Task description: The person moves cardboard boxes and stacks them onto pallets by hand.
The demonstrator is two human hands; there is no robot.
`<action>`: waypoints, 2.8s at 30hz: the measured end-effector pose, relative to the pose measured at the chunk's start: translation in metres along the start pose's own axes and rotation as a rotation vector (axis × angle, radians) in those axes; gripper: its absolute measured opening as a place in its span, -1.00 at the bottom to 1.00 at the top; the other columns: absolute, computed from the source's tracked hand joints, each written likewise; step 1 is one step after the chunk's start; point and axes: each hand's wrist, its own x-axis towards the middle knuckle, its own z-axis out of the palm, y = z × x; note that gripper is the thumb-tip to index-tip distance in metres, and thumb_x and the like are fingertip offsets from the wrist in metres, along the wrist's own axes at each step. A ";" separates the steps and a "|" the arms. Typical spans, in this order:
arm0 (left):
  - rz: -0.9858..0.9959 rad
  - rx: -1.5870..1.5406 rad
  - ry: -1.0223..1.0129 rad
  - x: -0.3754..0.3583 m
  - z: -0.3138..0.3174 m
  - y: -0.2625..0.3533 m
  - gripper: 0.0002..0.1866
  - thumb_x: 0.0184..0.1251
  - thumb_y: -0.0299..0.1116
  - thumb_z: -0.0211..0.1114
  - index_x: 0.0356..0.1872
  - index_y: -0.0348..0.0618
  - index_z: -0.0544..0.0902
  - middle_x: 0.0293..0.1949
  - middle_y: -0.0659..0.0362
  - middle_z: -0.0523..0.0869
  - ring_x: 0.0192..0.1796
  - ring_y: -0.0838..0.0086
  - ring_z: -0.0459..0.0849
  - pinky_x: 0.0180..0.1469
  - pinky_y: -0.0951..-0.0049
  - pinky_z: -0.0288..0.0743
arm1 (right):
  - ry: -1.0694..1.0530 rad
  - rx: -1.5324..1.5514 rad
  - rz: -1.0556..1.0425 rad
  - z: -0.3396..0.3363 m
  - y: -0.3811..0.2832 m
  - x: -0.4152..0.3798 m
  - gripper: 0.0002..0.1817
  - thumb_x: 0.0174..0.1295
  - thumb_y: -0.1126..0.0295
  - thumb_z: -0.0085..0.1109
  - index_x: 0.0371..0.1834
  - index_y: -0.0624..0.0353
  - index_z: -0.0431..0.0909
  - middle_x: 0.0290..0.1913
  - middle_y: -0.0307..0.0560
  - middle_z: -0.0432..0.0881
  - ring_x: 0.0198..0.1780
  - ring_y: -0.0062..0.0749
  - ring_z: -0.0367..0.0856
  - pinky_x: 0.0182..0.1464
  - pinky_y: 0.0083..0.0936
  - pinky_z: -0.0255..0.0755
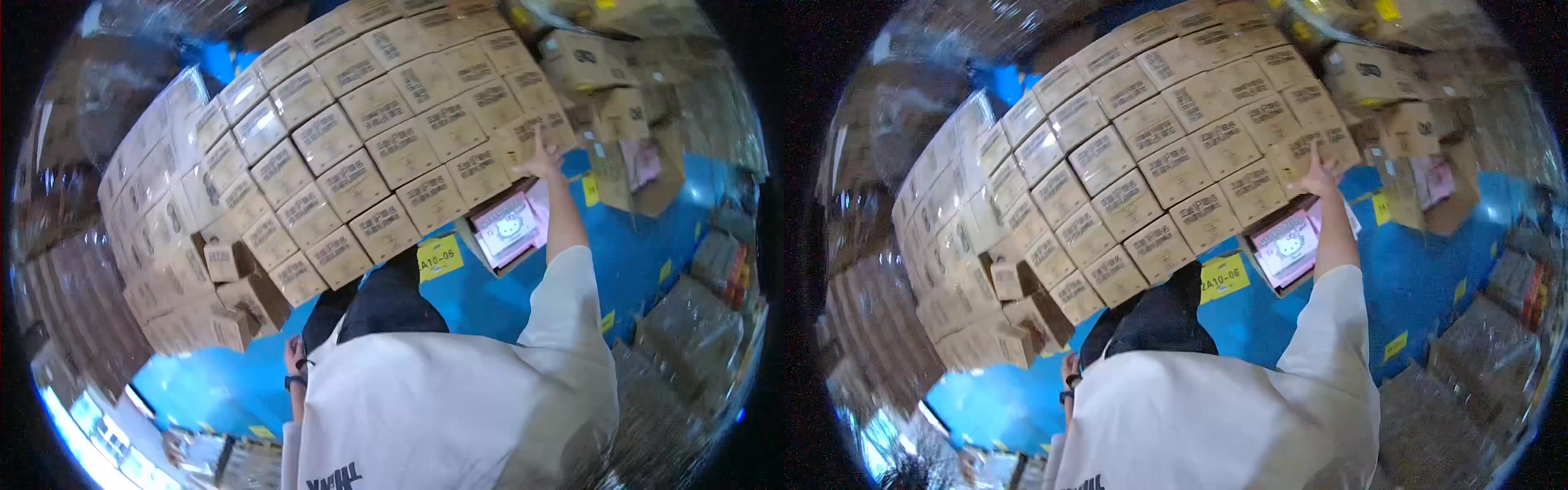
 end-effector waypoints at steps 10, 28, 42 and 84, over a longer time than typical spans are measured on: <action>-0.088 0.127 0.057 -0.007 -0.008 0.052 -0.71 0.35 -0.31 0.21 0.02 -0.21 0.56 -0.09 0.03 0.70 -0.02 0.40 0.65 0.03 0.40 0.49 | 0.221 -0.155 -0.138 0.032 0.022 0.028 0.31 -0.18 -0.16 0.46 0.55 -0.18 -0.29 0.53 0.25 -0.16 0.52 0.27 -0.22 0.43 0.18 -0.22; -0.259 0.411 0.646 0.147 -0.221 -0.042 0.12 -0.12 0.13 0.48 0.45 -0.02 0.05 0.34 -0.11 0.23 0.33 -0.03 0.24 0.32 0.03 0.23 | -1.376 1.560 -0.439 0.225 -0.446 -0.307 -0.28 0.06 -0.01 0.26 0.24 0.18 0.40 0.14 -0.04 0.54 0.13 -0.25 0.52 0.17 -0.18 0.43; -0.228 -0.101 0.463 0.165 -0.238 -0.073 0.43 -0.31 0.07 0.65 0.48 -0.12 -0.27 0.28 -0.36 -0.01 0.31 -0.09 0.15 0.38 0.09 0.09 | -0.625 -0.050 -0.769 0.352 -0.681 -0.461 0.21 -0.24 -0.18 0.48 0.52 -0.37 -0.09 0.51 0.34 -0.30 0.50 0.23 -0.11 0.43 -0.05 0.00; -0.084 -0.806 -0.640 0.084 0.033 0.129 -0.30 0.39 -0.16 0.17 0.47 0.11 0.05 -0.09 0.23 0.49 -0.12 0.48 0.49 -0.05 0.39 0.43 | -0.717 1.144 -0.248 0.166 -0.283 -0.362 -0.17 0.11 0.24 0.39 0.42 0.17 0.16 0.18 -0.14 0.49 0.05 -0.52 0.54 -0.13 -0.55 0.53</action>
